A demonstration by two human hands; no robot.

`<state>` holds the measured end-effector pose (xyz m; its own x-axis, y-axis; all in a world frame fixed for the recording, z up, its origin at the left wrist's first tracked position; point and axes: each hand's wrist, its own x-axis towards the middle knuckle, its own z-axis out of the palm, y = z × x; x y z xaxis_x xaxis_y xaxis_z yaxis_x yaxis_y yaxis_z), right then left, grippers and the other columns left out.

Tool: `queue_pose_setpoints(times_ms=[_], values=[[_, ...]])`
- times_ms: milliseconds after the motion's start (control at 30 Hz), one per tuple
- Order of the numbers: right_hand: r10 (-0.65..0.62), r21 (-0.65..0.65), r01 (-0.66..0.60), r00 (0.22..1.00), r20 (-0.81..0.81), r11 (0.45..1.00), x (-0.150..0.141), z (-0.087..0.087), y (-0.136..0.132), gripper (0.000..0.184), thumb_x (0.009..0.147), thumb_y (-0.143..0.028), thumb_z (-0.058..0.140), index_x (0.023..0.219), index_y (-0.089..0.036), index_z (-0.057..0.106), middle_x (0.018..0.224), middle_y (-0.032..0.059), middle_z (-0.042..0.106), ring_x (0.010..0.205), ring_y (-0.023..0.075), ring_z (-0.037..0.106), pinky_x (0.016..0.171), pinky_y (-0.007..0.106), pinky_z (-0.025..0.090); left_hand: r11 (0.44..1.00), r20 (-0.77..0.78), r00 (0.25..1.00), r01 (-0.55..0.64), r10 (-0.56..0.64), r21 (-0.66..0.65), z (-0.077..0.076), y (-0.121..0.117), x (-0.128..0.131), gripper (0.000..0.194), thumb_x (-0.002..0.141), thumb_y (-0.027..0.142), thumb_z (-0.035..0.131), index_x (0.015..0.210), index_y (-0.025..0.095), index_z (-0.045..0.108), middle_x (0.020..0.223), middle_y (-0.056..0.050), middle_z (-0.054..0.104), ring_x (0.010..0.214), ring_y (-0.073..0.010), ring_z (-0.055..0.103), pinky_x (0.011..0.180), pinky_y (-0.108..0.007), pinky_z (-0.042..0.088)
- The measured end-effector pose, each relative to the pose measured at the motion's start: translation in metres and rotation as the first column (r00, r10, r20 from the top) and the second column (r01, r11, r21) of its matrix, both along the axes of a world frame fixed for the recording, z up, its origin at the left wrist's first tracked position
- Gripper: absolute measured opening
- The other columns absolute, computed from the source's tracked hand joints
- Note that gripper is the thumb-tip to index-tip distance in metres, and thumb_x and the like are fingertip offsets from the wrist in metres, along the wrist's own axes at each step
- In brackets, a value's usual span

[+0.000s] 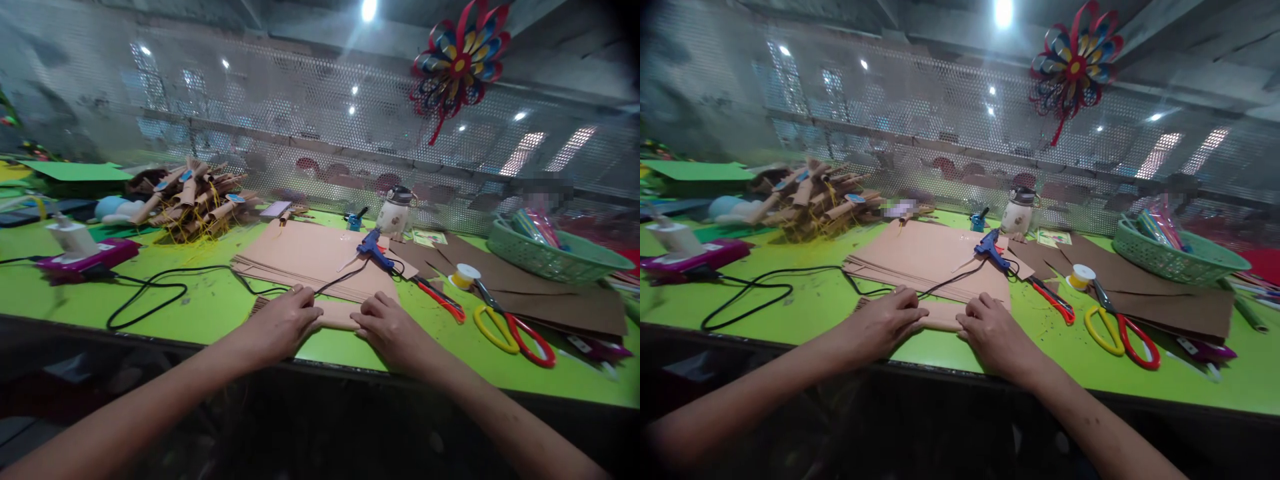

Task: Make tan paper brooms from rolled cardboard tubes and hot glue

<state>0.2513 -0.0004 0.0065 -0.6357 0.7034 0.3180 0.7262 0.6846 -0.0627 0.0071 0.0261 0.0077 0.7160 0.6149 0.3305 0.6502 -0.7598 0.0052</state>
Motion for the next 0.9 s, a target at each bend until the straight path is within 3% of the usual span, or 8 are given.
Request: queue_pose_setpoints(times_ms=[200,333,433,533,667,900], values=[[0.033,-0.100,-0.054,0.979,-0.202,0.993,0.002,-0.004,0.002,0.020,0.093,-0.023,0.047,0.103,-0.017,0.063,0.086,0.0092,0.054,0.084,0.0216,0.047,0.071,0.035,0.041,1.000,0.041,0.999,0.020,-0.020,-0.004,0.001,0.002,0.000,0.022,0.091,0.027,0.045,0.083,0.018,0.063,0.082,-0.006,0.051,0.080,-0.0188,0.047,0.066,-0.029,0.038],[0.006,-0.144,-0.044,0.967,-0.256,0.989,0.003,-0.004,0.002,0.014,0.091,-0.021,0.049,0.101,-0.016,0.058,0.087,0.0086,0.053,0.083,0.0208,0.047,0.070,0.034,0.041,0.998,0.132,0.991,0.022,-0.015,-0.052,0.000,0.004,-0.001,0.021,0.091,0.026,0.047,0.105,0.017,0.058,0.088,-0.006,0.055,0.082,-0.0174,0.049,0.069,-0.027,0.040],[-0.055,-0.169,0.003,0.951,-0.305,0.986,0.004,-0.007,0.002,0.005,0.088,-0.022,0.055,0.089,-0.017,0.054,0.082,0.0056,0.052,0.077,0.0187,0.046,0.066,0.032,0.040,0.998,0.107,0.994,0.025,-0.019,-0.051,0.001,0.004,-0.002,0.022,0.092,0.027,0.043,0.088,0.017,0.062,0.080,-0.004,0.053,0.075,-0.0157,0.048,0.062,-0.026,0.037],[-0.041,-0.158,-0.018,0.931,-0.362,0.987,0.006,-0.009,0.004,0.010,0.088,-0.023,0.056,0.080,-0.017,0.055,0.081,0.0052,0.051,0.079,0.0187,0.047,0.067,0.032,0.041,0.999,0.060,0.998,0.011,-0.009,-0.040,0.002,0.004,-0.001,0.030,0.093,0.029,0.041,0.074,0.017,0.062,0.075,-0.004,0.050,0.070,-0.0150,0.047,0.059,-0.026,0.034],[-0.001,-0.118,-0.044,0.932,-0.362,0.992,0.007,-0.010,0.008,0.009,0.087,-0.023,0.058,0.083,-0.017,0.062,0.080,0.0067,0.054,0.083,0.0207,0.049,0.070,0.034,0.042,1.000,0.028,0.999,-0.027,0.027,-0.015,0.004,0.002,0.002,0.028,0.092,0.028,0.043,0.075,0.017,0.063,0.080,-0.006,0.052,0.075,-0.0162,0.048,0.063,-0.028,0.037],[0.011,-0.087,-0.040,0.953,-0.302,0.995,0.009,-0.010,0.011,0.017,0.089,-0.026,0.054,0.089,-0.017,0.069,0.078,0.0072,0.055,0.079,0.0192,0.052,0.065,0.031,0.042,0.987,-0.098,0.995,-0.021,0.037,0.158,0.007,-0.007,0.010,0.015,0.089,0.017,0.046,0.086,0.017,0.060,0.081,-0.006,0.052,0.077,-0.0200,0.047,0.064,-0.032,0.038]])
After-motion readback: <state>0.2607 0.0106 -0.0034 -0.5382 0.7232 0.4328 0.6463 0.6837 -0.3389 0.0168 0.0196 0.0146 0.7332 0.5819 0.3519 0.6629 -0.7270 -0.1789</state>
